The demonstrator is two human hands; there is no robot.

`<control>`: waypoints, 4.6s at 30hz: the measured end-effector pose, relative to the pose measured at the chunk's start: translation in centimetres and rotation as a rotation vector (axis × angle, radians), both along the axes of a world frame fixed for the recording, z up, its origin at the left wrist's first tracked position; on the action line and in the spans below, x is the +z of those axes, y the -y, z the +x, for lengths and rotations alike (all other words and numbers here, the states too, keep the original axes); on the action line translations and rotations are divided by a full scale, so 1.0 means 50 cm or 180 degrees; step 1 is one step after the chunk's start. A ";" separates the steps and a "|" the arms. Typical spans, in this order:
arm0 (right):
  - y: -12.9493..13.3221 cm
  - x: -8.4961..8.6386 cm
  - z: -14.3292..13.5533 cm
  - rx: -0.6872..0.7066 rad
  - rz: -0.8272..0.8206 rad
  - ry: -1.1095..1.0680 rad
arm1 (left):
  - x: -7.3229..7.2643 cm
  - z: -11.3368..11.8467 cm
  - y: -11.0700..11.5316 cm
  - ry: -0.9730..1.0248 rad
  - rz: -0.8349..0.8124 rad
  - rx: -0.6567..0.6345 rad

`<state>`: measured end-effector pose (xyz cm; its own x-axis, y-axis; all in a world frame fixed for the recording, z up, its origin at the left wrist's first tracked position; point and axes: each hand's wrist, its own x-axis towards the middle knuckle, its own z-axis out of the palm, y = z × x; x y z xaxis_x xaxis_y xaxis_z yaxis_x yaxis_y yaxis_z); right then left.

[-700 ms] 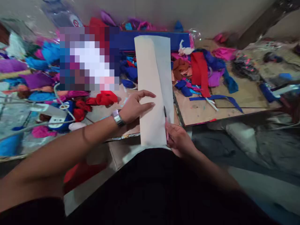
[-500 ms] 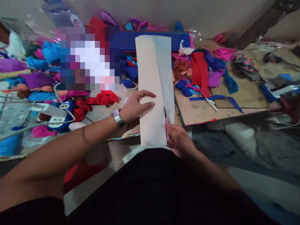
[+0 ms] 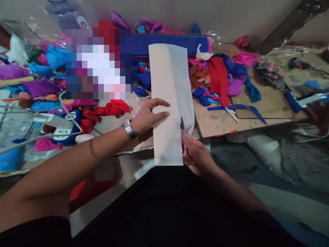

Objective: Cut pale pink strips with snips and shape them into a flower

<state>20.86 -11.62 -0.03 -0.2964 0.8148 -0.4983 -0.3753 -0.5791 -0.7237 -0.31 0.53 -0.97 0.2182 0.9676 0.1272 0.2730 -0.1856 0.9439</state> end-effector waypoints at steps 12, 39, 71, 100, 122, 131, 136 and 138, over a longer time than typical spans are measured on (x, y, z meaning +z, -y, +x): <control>-0.003 -0.001 -0.006 0.0011 0.0007 -0.0022 | 0.005 0.001 0.003 0.0001 -0.0032 0.0030; -0.004 0.002 -0.008 -0.0027 0.0049 0.0152 | 0.003 -0.002 0.005 -0.0002 -0.0011 -0.0012; -0.005 0.007 -0.009 0.0058 0.0029 0.0129 | -0.008 -0.007 -0.003 0.0193 0.0177 0.0000; -0.016 0.005 -0.010 0.0043 0.0110 0.0041 | 0.010 -0.003 0.009 -0.0112 -0.0054 -0.0007; -0.011 0.007 0.001 0.0099 0.0176 -0.0036 | 0.002 -0.005 0.005 0.0379 -0.0248 -0.0081; -0.020 0.005 0.001 0.0144 0.0209 0.0020 | 0.004 -0.005 0.004 0.0089 -0.0017 -0.0059; -0.025 0.006 0.000 0.0117 0.0202 0.0032 | 0.007 -0.005 0.006 0.0108 -0.0040 -0.0105; -0.027 0.007 -0.001 0.0092 0.0211 0.0040 | 0.006 -0.005 0.007 0.0128 -0.0075 -0.0117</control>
